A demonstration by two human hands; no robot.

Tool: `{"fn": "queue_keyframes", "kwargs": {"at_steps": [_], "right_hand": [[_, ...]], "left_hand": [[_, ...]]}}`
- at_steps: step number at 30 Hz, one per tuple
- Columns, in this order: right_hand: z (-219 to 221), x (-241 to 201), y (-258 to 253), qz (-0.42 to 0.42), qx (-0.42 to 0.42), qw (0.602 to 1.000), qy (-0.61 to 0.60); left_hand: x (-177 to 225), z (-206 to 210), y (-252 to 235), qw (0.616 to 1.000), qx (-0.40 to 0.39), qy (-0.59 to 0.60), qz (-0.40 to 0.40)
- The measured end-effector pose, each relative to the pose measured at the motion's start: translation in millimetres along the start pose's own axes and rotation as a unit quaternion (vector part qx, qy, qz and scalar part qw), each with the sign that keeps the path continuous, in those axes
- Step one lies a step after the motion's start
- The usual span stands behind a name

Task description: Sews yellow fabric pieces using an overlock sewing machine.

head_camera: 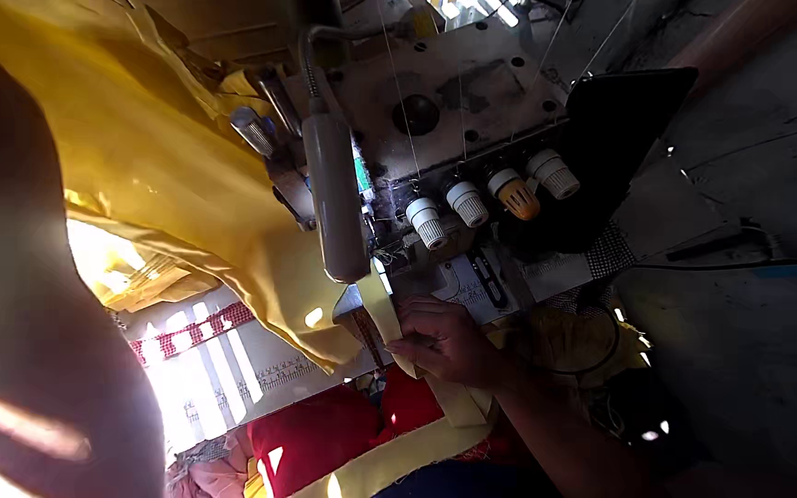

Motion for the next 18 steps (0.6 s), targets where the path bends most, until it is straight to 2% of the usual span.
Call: {"fn": "queue_keyframes", "kwargs": {"at_steps": [2, 4, 5, 8, 10, 11, 13, 15, 18], "right_hand": [[2, -3, 0, -0.013, -0.008, 1.000, 0.001], [0, -2, 0, -0.012, -0.003, 1.000, 0.005], [-3, -1, 1, -0.005, 0.008, 1.000, 0.009], [-7, -3, 14, 0.024, 0.044, 0.998, 0.035], [-4, -10, 29, 0.054, 0.047, 0.997, 0.030], [-2, -13, 39, 0.068, 0.039, 0.997, 0.019], [3, -11, 60, 0.086, 0.029, 0.996, 0.005], [3, 1, 81, 0.101, 0.034, 0.994, 0.007], [-6, 20, 102, 0.146, 0.042, 0.987, 0.052]], "left_hand": [[38, 18, -16, 0.996, -0.071, 0.005, 0.059], [82, 22, -2, 0.982, -0.176, 0.051, 0.038], [98, 19, 11, 0.983, -0.169, 0.065, 0.033], [145, -2, 96, 0.976, -0.099, 0.187, 0.054], [159, 11, 160, 0.947, -0.190, 0.247, 0.084], [152, 13, 187, 0.943, -0.196, 0.254, 0.083], [115, -1, 231, 0.954, -0.134, 0.268, 0.022], [65, -23, 275, 0.963, -0.082, 0.241, -0.083], [-10, -65, 331, 0.958, -0.023, 0.119, -0.258]]}}
Point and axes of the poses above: each hand's wrist, its own y-axis away from the middle knuckle, its own z-axis out of the palm, x = y × z, the point moved 9 cm from there along -y, towards the middle knuckle, and after that the axes turned 1 degree about y, right-handed, at the moved point
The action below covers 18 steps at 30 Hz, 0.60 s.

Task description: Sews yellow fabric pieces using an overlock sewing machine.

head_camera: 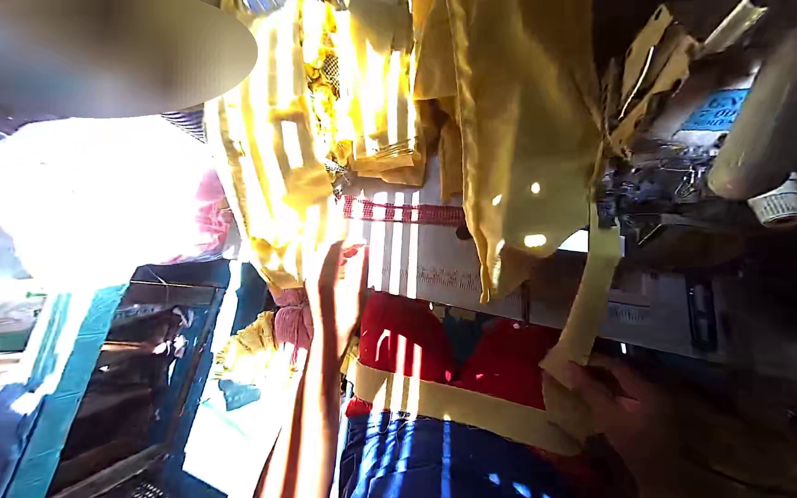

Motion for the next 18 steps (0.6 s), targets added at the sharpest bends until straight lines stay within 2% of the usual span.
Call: {"fn": "queue_keyframes", "kwargs": {"at_steps": [3, 6, 8, 11, 14, 18], "right_hand": [[-9, 6, 0, 0.015, 0.006, 1.000, 0.025], [-17, -3, -4, 0.031, 0.012, 0.999, 0.041], [-17, -10, -6, 0.012, 0.022, 0.999, 0.035], [-15, -26, -8, -0.021, 0.028, 0.999, 0.040], [-17, -34, -7, -0.049, 0.030, 0.997, 0.055], [-28, -39, -3, -0.047, 0.047, 0.995, 0.070]], "left_hand": [[-55, -39, 6, 0.996, 0.033, -0.058, -0.051], [-102, -39, 2, 0.993, -0.020, -0.063, -0.101], [-124, -35, -3, 0.990, -0.042, -0.047, -0.125], [-119, -39, -9, 0.996, -0.050, -0.057, -0.035], [-108, -47, -7, 0.990, -0.062, -0.116, 0.053], [-94, -58, -7, 0.976, -0.083, -0.169, 0.109]]}}
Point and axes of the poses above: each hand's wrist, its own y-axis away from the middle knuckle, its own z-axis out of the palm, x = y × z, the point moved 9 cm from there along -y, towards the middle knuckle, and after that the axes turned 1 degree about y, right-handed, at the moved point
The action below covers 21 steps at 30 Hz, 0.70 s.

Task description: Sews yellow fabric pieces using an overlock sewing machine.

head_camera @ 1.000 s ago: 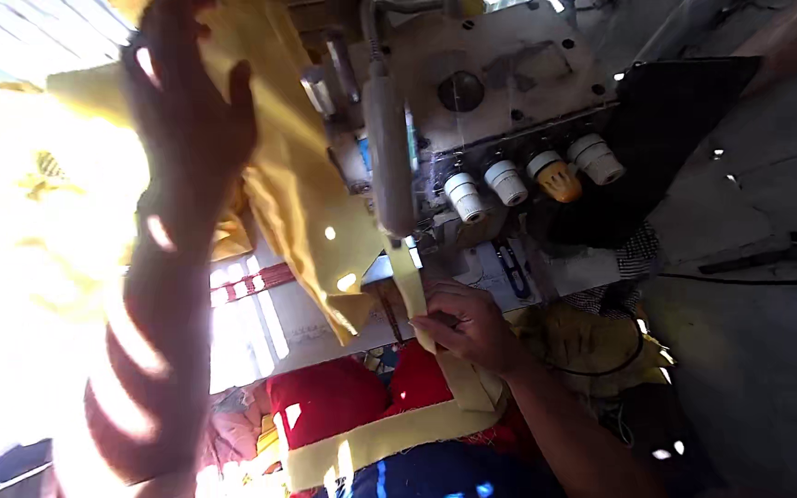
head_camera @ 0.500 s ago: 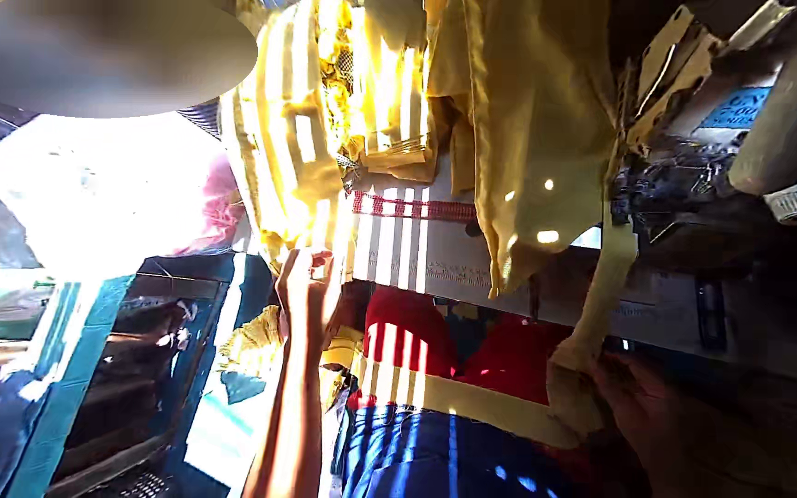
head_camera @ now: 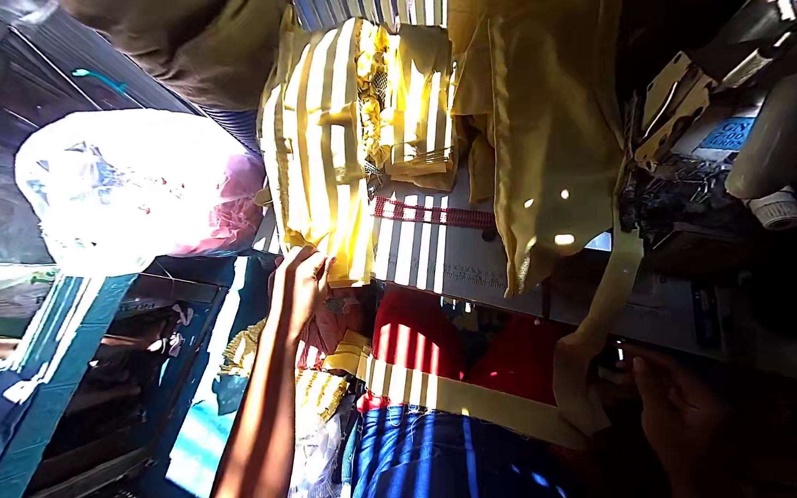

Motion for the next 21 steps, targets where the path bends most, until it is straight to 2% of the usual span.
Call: {"fn": "queue_keyframes", "kwargs": {"at_steps": [3, 6, 9, 11, 12, 14, 16, 18, 20, 21], "right_hand": [[-9, -5, 0, -0.006, 0.027, 0.999, 0.018], [-16, -16, 0, -0.035, 0.065, 0.997, 0.024], [-10, -31, 1, -0.058, 0.056, 0.997, -0.017], [11, -43, -1, -0.068, -0.005, 0.996, -0.056], [26, -48, -1, -0.064, -0.051, 0.994, -0.076], [64, -53, 2, -0.023, -0.170, 0.977, -0.125], [109, -52, 8, 0.036, -0.276, 0.937, -0.210], [146, -52, 15, 0.111, -0.346, 0.878, -0.312], [170, -50, 17, 0.191, -0.371, 0.827, -0.377], [177, -47, 18, 0.217, -0.365, 0.821, -0.382]], "left_hand": [[2, -18, -3, 0.999, 0.004, -0.006, 0.038], [-14, -41, -15, 0.998, 0.031, 0.031, 0.048], [-21, -63, -30, 0.998, 0.022, 0.045, -0.033], [8, -82, -31, 0.997, 0.036, 0.057, -0.027], [29, -82, -27, 0.997, 0.026, 0.072, 0.007], [74, -58, -14, 0.991, -0.042, 0.105, 0.073], [117, -19, 7, 0.979, -0.117, 0.127, 0.106], [158, 21, 38, 0.961, -0.196, 0.157, 0.117], [209, 48, 69, 0.933, -0.248, 0.204, 0.161], [234, 57, 83, 0.916, -0.268, 0.226, 0.195]]}}
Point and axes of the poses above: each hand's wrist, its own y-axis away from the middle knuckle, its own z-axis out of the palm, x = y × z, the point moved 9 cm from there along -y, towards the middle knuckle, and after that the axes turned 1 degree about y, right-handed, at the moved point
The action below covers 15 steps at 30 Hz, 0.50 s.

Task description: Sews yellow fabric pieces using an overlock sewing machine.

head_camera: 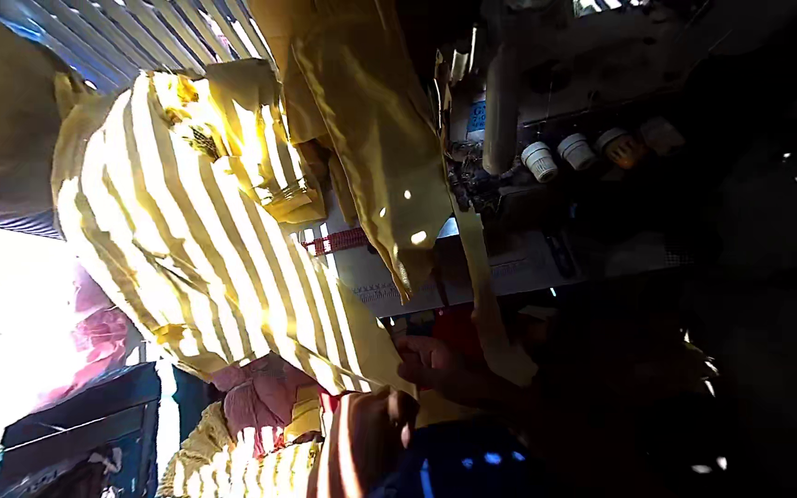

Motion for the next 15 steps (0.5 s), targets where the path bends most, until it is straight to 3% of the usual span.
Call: {"fn": "queue_keyframes", "kwargs": {"at_steps": [2, 5, 8, 11, 15], "right_hand": [[-5, 1, -2, -0.006, 0.024, 0.999, 0.047], [-5, -22, 20, -0.087, -0.023, 0.983, 0.159], [-9, -54, 54, -0.140, -0.079, 0.943, 0.292], [-35, -80, 87, -0.143, -0.093, 0.910, 0.378], [-80, -117, 137, -0.232, -0.026, 0.897, 0.376]], "left_hand": [[23, 21, -11, 0.997, -0.016, 0.034, 0.067], [34, -8, -44, 0.986, 0.066, 0.080, 0.133], [28, -1, -83, 0.978, -0.022, 0.086, 0.191], [18, 16, -86, 0.960, -0.105, 0.104, 0.238], [-21, -16, -62, 0.962, -0.100, 0.145, 0.206]]}}
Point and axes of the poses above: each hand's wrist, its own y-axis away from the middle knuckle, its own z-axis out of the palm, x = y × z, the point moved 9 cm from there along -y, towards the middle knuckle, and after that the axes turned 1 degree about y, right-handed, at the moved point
